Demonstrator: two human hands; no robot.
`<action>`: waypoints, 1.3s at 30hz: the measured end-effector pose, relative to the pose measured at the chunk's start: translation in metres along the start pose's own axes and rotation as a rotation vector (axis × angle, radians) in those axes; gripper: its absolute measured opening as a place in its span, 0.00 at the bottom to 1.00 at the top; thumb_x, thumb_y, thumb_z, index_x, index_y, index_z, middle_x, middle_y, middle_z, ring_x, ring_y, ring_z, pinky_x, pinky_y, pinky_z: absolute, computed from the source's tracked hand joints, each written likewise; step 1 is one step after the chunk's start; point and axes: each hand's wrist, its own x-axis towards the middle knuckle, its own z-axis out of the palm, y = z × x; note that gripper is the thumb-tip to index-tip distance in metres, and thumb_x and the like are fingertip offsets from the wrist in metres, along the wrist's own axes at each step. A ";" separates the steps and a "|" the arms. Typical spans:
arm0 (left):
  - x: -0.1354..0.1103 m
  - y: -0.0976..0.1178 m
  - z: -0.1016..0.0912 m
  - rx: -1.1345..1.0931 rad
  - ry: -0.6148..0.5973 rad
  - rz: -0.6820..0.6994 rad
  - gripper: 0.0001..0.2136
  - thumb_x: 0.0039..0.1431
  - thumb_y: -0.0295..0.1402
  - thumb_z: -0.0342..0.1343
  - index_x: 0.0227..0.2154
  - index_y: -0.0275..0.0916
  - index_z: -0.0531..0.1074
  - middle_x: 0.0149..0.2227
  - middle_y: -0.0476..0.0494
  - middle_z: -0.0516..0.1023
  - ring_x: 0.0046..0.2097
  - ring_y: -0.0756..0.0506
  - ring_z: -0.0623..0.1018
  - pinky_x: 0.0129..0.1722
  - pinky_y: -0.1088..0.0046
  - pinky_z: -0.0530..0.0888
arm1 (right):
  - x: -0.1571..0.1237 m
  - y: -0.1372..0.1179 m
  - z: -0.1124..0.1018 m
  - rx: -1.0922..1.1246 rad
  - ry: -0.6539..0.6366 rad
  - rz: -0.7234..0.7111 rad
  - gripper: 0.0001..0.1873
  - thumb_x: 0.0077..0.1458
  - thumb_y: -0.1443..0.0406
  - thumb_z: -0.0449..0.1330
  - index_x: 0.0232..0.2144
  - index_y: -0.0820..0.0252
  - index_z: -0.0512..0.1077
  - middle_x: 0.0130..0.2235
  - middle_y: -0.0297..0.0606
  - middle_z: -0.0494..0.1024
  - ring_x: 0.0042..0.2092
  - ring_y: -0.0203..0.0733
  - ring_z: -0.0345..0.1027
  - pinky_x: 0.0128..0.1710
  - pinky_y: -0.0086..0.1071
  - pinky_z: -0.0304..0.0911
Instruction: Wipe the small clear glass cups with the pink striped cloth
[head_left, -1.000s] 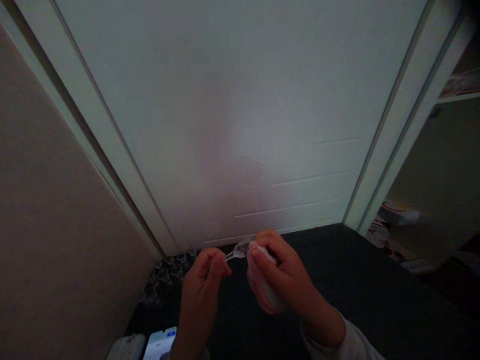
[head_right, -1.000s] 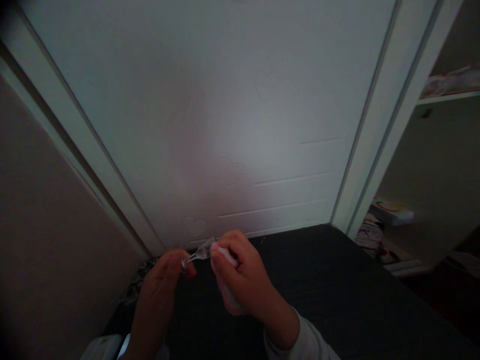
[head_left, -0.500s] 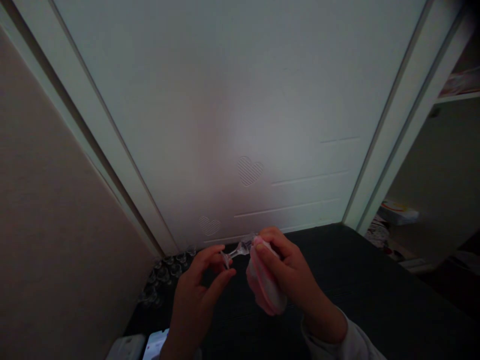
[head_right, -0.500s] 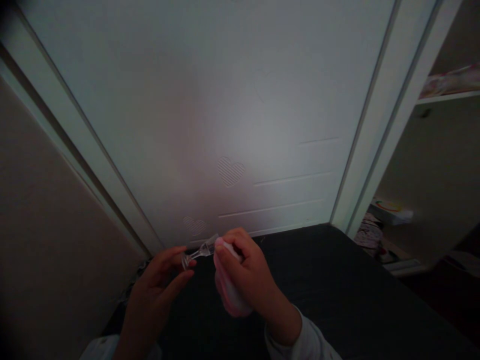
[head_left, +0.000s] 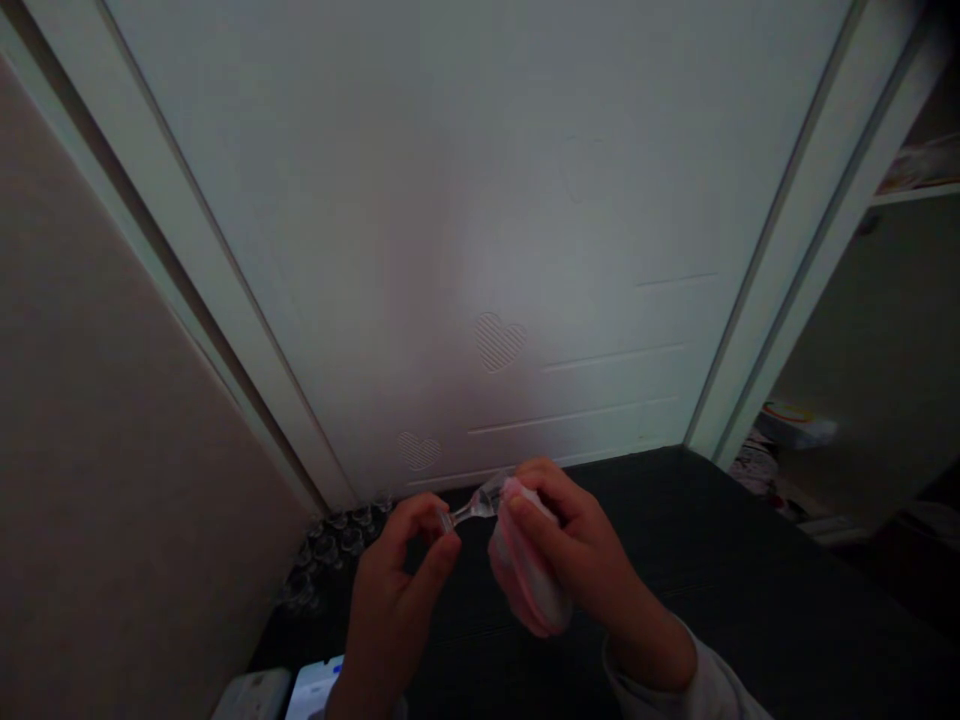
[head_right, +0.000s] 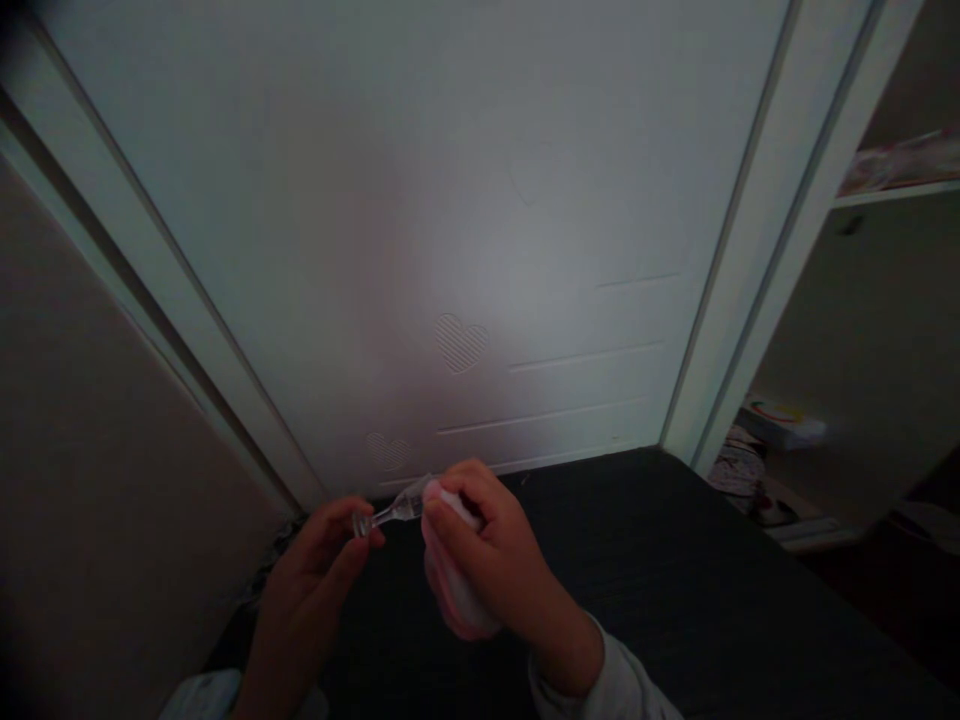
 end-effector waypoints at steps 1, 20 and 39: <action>0.000 0.002 0.001 0.004 0.002 0.013 0.08 0.57 0.41 0.59 0.32 0.42 0.75 0.27 0.51 0.77 0.32 0.45 0.76 0.33 0.72 0.69 | 0.000 -0.001 0.000 -0.004 -0.001 -0.004 0.12 0.63 0.58 0.59 0.31 0.57 0.75 0.32 0.36 0.73 0.34 0.41 0.68 0.35 0.35 0.64; 0.005 0.014 0.011 -0.002 -0.040 -0.126 0.27 0.64 0.57 0.43 0.18 0.44 0.66 0.21 0.49 0.69 0.28 0.44 0.71 0.31 0.67 0.68 | 0.001 -0.009 0.002 -0.077 -0.001 -0.081 0.08 0.61 0.65 0.58 0.29 0.57 0.73 0.31 0.35 0.73 0.33 0.40 0.67 0.33 0.33 0.63; 0.001 -0.001 0.003 -0.021 -0.003 -0.135 0.16 0.50 0.40 0.64 0.42 0.41 0.79 0.33 0.47 0.84 0.40 0.40 0.80 0.44 0.63 0.71 | 0.002 0.002 -0.001 -0.011 0.039 0.091 0.18 0.61 0.50 0.59 0.28 0.57 0.73 0.30 0.35 0.72 0.32 0.41 0.67 0.34 0.35 0.64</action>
